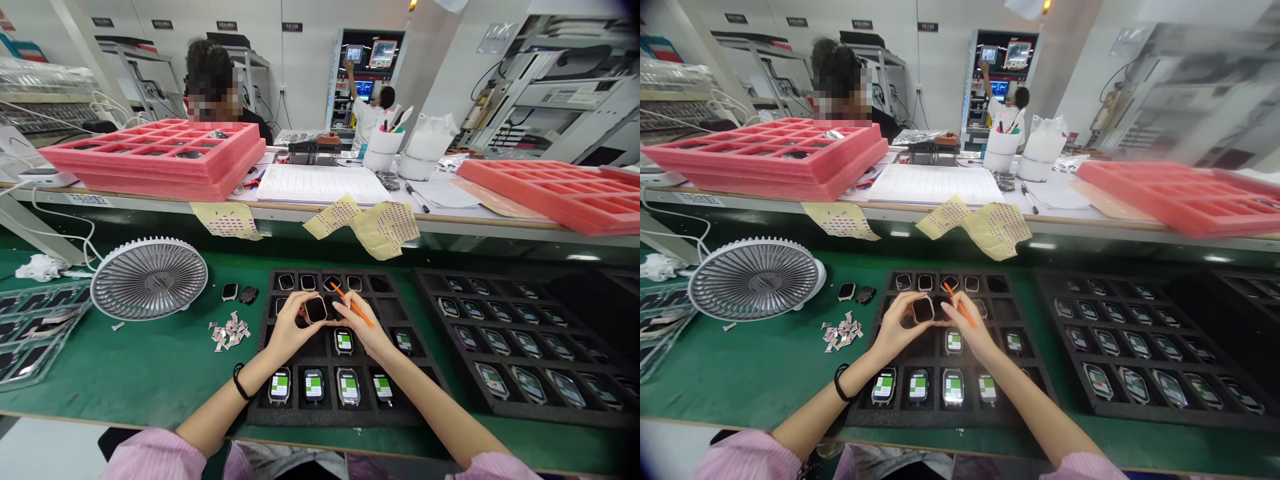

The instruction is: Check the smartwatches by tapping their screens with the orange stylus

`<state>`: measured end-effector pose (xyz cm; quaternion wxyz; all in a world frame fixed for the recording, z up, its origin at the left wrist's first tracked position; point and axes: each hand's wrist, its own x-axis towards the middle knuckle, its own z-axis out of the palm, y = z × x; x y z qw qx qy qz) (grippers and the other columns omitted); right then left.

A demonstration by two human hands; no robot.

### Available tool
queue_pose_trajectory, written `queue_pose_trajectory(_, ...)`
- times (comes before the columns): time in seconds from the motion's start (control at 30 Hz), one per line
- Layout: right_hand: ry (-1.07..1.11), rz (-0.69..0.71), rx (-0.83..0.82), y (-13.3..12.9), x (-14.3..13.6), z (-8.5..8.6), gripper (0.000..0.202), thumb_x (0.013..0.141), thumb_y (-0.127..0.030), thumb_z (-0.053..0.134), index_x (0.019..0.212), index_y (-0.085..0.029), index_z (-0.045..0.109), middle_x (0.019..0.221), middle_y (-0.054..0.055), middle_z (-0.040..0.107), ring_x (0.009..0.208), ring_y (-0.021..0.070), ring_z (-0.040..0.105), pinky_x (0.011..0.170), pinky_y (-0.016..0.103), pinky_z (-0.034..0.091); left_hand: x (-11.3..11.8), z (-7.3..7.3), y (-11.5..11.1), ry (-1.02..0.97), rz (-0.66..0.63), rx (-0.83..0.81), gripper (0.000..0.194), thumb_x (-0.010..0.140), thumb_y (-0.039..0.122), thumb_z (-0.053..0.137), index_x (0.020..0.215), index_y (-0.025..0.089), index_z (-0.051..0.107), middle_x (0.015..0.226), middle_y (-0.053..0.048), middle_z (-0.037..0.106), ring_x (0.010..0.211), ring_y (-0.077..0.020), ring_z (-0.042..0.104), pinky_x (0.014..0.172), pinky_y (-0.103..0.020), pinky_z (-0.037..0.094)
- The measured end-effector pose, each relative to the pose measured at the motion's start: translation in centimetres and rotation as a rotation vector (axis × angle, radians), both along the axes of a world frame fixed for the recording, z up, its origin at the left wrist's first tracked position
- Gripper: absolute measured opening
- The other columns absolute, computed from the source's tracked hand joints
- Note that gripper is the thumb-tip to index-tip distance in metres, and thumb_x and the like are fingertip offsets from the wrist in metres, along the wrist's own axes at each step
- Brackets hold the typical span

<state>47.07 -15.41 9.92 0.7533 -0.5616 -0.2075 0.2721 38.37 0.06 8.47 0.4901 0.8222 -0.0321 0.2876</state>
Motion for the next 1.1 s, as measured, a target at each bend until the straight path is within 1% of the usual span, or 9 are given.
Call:
queue_pose_trajectory(0.13,-0.015,0.000,-0.005,-0.1,-0.1,0.0,0.042,0.074,-0.049,0.070,0.070,-0.022,0.038,0.077,-0.003,0.041,0.071,0.0141,0.050,0.068,0.041,0.061,0.0,-0.1,0.1,-0.001,0.009,-0.005,0.039,0.080,0.026,0.068,0.116,0.021,0.055,0.114,-0.009,0.056,0.087,-0.0179,0.061,0.063,-0.028,0.056)
queue_pose_trajectory(0.33,-0.139,-0.056,-0.095,0.0,0.7,0.0,0.042,0.076,-0.052,0.066,0.071,-0.023,0.035,0.074,-0.003,0.042,0.063,0.0128,0.049,0.058,0.032,0.057,0.3,0.2,0.4,-0.015,0.027,0.041,0.039,0.080,0.027,0.068,0.117,0.021,0.055,0.113,-0.010,0.057,0.086,-0.0179,0.061,0.062,-0.028,0.055)
queue_pose_trajectory(0.43,-0.389,-0.249,-0.230,-1.6,2.9,0.6,0.040,0.080,-0.052,0.060,0.071,-0.023,0.034,0.069,-0.004,0.041,0.056,0.0113,0.043,0.054,0.027,0.048,-0.2,0.7,1.1,-0.011,0.066,0.095,0.040,0.080,0.027,0.067,0.117,0.021,0.054,0.112,-0.009,0.058,0.085,-0.0173,0.061,0.067,-0.029,0.056)
queue_pose_trajectory(0.5,-0.610,-0.414,-0.392,-3.6,4.7,0.9,0.039,0.082,-0.051,0.057,0.068,-0.023,0.034,0.062,-0.005,0.035,0.052,0.0109,0.037,0.053,0.025,0.040,-1.2,0.9,2.0,0.028,0.060,0.132,0.039,0.081,0.028,0.066,0.117,0.022,0.054,0.112,-0.009,0.058,0.088,-0.0184,0.061,0.071,-0.031,0.056)
queue_pose_trajectory(0.53,-0.688,-0.436,-0.483,-4.9,5.5,0.9,0.038,0.083,-0.051,0.056,0.067,-0.023,0.034,0.059,-0.006,0.034,0.051,0.0109,0.035,0.052,0.025,0.037,-1.9,0.8,2.5,0.056,0.047,0.153,0.038,0.082,0.029,0.066,0.117,0.022,0.054,0.111,-0.009,0.058,0.091,-0.0193,0.061,0.072,-0.031,0.056)
queue_pose_trajectory(0.67,-0.827,-0.436,-0.686,-9.0,7.5,-0.6,0.038,0.083,-0.054,0.049,0.066,-0.024,0.034,0.056,-0.006,0.037,0.048,0.0116,0.035,0.053,0.026,0.034,-4.9,-0.1,4.4,0.175,0.027,0.270,0.037,0.083,0.032,0.063,0.119,0.025,0.055,0.108,-0.007,0.060,0.090,-0.0204,0.062,0.074,-0.033,0.055)
queue_pose_trajectory(0.83,-0.814,-0.345,-0.755,-10.5,8.0,-2.8,0.041,0.078,-0.062,0.049,0.067,-0.025,0.032,0.062,0.000,0.053,0.049,0.0148,0.046,0.054,0.029,0.040,-7.0,-0.7,5.5,0.251,-0.005,0.517,0.040,0.083,0.040,0.063,0.120,0.027,0.058,0.116,-0.008,0.062,0.109,-0.0268,0.057,0.092,-0.042,0.048)
queue_pose_trajectory(1.0,-0.860,-0.465,-0.756,-10.5,6.1,-0.6,0.034,0.088,-0.054,0.043,0.071,-0.025,0.036,0.078,0.007,0.063,0.070,0.0222,0.061,0.068,0.035,0.046,-6.5,1.1,4.1,0.236,0.000,0.606,0.034,0.088,0.039,0.057,0.119,0.025,0.058,0.122,-0.008,0.060,0.112,-0.0269,0.055,0.093,-0.041,0.045)
queue_pose_trajectory(1.1,-0.797,-0.324,-0.792,-9.9,3.5,0.6,0.035,0.095,-0.048,0.031,0.075,-0.023,0.046,0.065,0.004,0.061,0.060,0.0203,0.061,0.063,0.032,0.046,-4.7,2.2,1.6,0.204,-0.081,0.622,0.023,0.092,0.032,0.050,0.111,0.023,0.060,0.112,-0.008,0.063,0.106,-0.0239,0.057,0.090,-0.038,0.044)
